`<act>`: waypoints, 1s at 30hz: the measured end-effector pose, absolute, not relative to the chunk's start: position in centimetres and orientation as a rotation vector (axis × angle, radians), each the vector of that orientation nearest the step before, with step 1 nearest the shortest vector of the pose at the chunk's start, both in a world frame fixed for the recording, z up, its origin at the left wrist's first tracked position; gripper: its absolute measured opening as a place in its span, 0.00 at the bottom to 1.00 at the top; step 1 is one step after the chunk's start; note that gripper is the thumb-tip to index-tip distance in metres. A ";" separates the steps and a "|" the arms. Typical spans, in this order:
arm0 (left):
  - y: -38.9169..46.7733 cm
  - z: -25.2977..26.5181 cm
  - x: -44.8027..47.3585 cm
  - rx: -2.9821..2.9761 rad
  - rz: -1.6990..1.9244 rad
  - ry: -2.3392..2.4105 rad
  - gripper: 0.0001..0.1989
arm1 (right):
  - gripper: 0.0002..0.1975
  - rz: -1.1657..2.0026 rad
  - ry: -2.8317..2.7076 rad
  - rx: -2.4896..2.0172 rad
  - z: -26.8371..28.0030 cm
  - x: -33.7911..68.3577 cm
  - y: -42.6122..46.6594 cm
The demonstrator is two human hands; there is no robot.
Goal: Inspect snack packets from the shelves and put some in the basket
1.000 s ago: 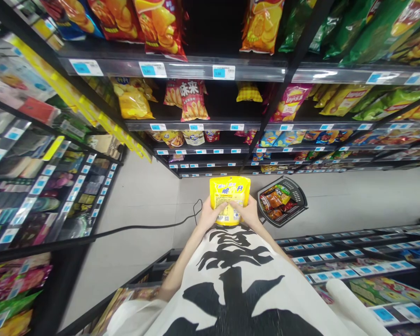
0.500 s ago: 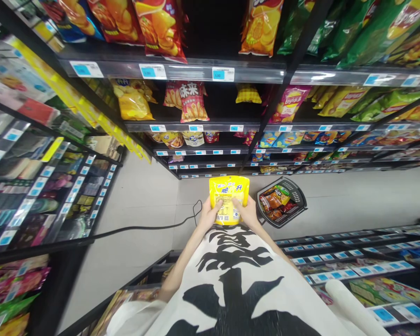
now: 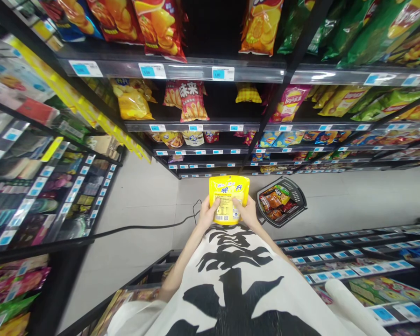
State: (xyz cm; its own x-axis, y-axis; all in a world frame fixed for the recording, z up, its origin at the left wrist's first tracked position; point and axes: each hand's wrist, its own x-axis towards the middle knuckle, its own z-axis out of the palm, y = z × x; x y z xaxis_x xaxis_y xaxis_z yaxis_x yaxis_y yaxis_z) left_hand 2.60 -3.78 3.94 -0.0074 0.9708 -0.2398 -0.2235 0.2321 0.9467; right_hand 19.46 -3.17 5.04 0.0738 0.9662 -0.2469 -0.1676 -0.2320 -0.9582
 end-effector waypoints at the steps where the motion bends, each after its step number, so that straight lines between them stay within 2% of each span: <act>1: -3.8 3.9 2.6 0.843 1.156 1.178 0.25 | 0.27 1.385 -0.901 -1.303 5.1 19.4 -3.2; 17: -3.7 2.8 2.7 0.744 1.175 1.169 0.29 | 0.26 1.422 -0.863 -1.253 4.7 19.6 -3.2; 30: -3.7 2.7 2.6 0.716 1.184 1.182 0.28 | 0.27 1.452 -0.778 -1.279 4.8 19.3 -2.8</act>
State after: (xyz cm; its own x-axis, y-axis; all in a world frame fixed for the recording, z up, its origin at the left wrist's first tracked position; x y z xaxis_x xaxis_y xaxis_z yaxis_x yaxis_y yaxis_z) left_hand 2.58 -3.69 2.65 -0.0532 0.9491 -0.3104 -0.3118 0.2795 0.9081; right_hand 19.31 -2.81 4.76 0.0691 0.9473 -0.3129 -0.2646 -0.2850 -0.9213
